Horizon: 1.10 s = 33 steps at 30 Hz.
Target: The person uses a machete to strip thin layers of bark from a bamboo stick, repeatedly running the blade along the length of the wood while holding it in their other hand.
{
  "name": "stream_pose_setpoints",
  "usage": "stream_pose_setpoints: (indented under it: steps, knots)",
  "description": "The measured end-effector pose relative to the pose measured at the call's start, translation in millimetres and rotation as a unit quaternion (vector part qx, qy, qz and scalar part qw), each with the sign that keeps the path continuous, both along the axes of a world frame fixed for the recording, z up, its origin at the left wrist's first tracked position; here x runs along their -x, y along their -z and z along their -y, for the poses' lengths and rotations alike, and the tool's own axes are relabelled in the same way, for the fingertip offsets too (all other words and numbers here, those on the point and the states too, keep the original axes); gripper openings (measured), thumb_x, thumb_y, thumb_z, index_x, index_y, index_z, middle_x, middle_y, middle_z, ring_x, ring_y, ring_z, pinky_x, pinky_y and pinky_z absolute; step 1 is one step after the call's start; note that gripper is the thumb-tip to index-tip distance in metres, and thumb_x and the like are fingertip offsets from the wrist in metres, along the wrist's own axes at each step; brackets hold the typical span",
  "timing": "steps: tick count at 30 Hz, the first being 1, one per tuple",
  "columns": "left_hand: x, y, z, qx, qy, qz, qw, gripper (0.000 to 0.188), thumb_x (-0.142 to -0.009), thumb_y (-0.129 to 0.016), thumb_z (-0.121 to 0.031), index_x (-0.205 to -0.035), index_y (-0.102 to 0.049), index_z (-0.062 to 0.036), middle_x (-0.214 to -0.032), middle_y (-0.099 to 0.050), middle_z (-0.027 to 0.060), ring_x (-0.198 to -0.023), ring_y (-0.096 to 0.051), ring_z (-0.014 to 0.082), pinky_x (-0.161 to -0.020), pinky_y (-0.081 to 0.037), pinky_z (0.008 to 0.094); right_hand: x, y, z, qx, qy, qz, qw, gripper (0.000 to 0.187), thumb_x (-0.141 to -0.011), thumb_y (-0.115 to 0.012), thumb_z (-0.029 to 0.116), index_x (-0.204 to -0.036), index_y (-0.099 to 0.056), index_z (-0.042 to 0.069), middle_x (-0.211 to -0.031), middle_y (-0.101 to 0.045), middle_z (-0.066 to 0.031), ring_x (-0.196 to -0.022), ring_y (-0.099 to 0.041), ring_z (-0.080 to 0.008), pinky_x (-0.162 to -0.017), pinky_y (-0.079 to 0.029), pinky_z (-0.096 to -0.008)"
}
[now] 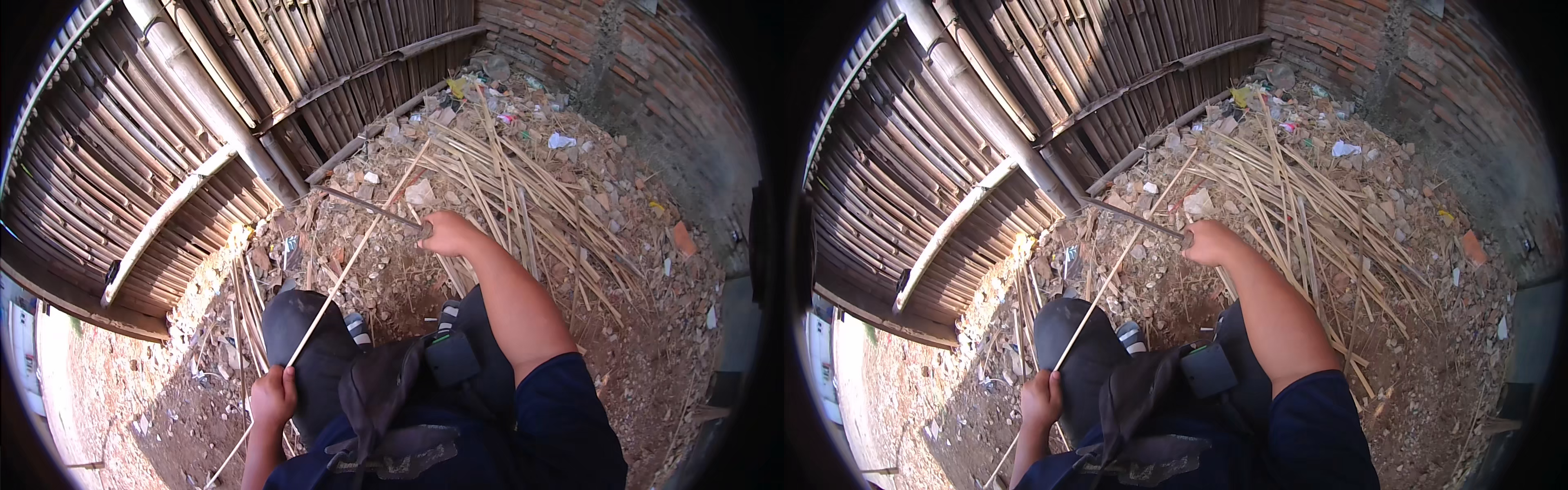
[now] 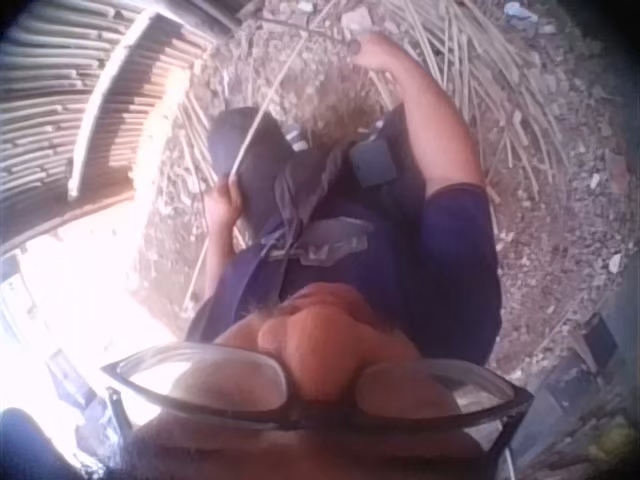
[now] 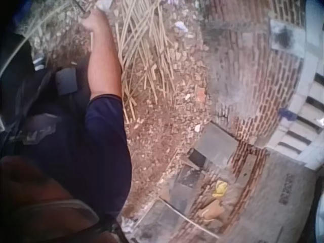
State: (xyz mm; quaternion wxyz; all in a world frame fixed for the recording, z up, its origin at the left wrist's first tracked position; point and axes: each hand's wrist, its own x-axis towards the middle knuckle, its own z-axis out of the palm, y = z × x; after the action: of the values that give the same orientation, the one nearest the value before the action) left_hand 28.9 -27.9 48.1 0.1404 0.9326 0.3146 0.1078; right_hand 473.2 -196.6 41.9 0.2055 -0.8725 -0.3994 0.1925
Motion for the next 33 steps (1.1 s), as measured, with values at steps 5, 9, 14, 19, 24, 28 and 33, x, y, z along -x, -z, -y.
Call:
stream_pose_setpoints:
  steps: [5,9,14,19,24,28,33]
  knots:
    - [-3,-6,4,-0.013,-0.002,-0.019,1.0,0.035,-0.101,-0.056,-0.028,-0.075,-0.052,-0.0043,-0.061,-0.059,0.0221,-0.058,-0.06,0.046,-0.055,-0.046,0.0557,27,-6,-2,0.008,-0.011,0.008,1.0,0.039,-0.081,-0.074,0.03,-0.111,-0.07,0.006,-0.107,-0.071,-0.0189,-0.103,-0.067,-0.0375,-0.09,-0.053,-0.0456]
    - [1,-5,2,-0.012,-0.002,-0.017,1.0,0.036,-0.101,-0.056,-0.028,-0.075,-0.052,-0.0042,-0.061,-0.059,0.0225,-0.058,-0.06,0.0462,-0.054,-0.045,0.0555,41,-27,-2,0.036,-0.078,0.011,0.996,0.035,-0.081,-0.075,0.031,-0.105,-0.07,0.006,-0.103,-0.071,-0.0181,-0.101,-0.067,-0.0366,-0.088,-0.054,-0.0454]
    - [2,2,-4,0.019,0.012,0.013,1.0,0.036,-0.101,-0.057,-0.028,-0.074,-0.051,-0.0038,-0.06,-0.058,0.0226,-0.058,-0.06,0.0461,-0.055,-0.045,0.0552,-5,-1,3,-0.002,-0.003,-0.028,1.0,0.037,-0.08,-0.076,0.032,-0.104,-0.071,0.005,-0.101,-0.071,-0.0184,-0.1,-0.068,-0.0366,-0.087,-0.054,-0.0447]
    - [-1,-5,-1,0.024,0.006,-0.001,1.0,0.037,-0.1,-0.058,-0.028,-0.073,-0.051,-0.0039,-0.06,-0.058,0.0221,-0.057,-0.06,0.0458,-0.055,-0.045,0.0547,-4,7,6,-0.058,0.046,0.016,0.997,0.039,-0.08,-0.075,0.031,-0.108,-0.07,0.003,-0.103,-0.071,-0.0214,-0.101,-0.067,-0.0386,-0.088,-0.054,-0.045]
    - [1,-3,0,0.007,0.0,-0.005,1.0,0.037,-0.1,-0.058,-0.029,-0.073,-0.051,-0.004,-0.06,-0.058,0.0218,-0.058,-0.06,0.0453,-0.055,-0.045,0.0542,44,-22,-3,0.008,-0.052,0.023,0.998,0.034,-0.08,-0.075,0.03,-0.105,-0.071,0.007,-0.101,-0.071,-0.0204,-0.1,-0.068,-0.0382,-0.088,-0.054,-0.0464]
    - [1,-3,0,0.019,-0.004,-0.009,1.0,0.037,-0.1,-0.058,-0.029,-0.073,-0.051,-0.004,-0.061,-0.059,0.0215,-0.059,-0.06,0.0453,-0.055,-0.045,0.0541,37,-20,-2,0.048,-0.112,0.014,0.992,0.032,-0.08,-0.075,0.03,-0.105,-0.072,0.01,-0.1,-0.072,-0.0178,-0.098,-0.068,-0.037,-0.085,-0.054,-0.0474]
    - [-1,-4,2,0.024,-0.01,0.004,1.0,0.038,-0.1,-0.059,-0.029,-0.073,-0.051,-0.0037,-0.061,-0.059,0.0212,-0.058,-0.06,0.0449,-0.055,-0.045,0.0538,-1,1,2,0.001,0.006,-0.017,1.0,0.038,-0.079,-0.075,0.03,-0.107,-0.071,0.005,-0.103,-0.072,-0.0201,-0.1,-0.068,-0.0383,-0.088,-0.054,-0.0452]
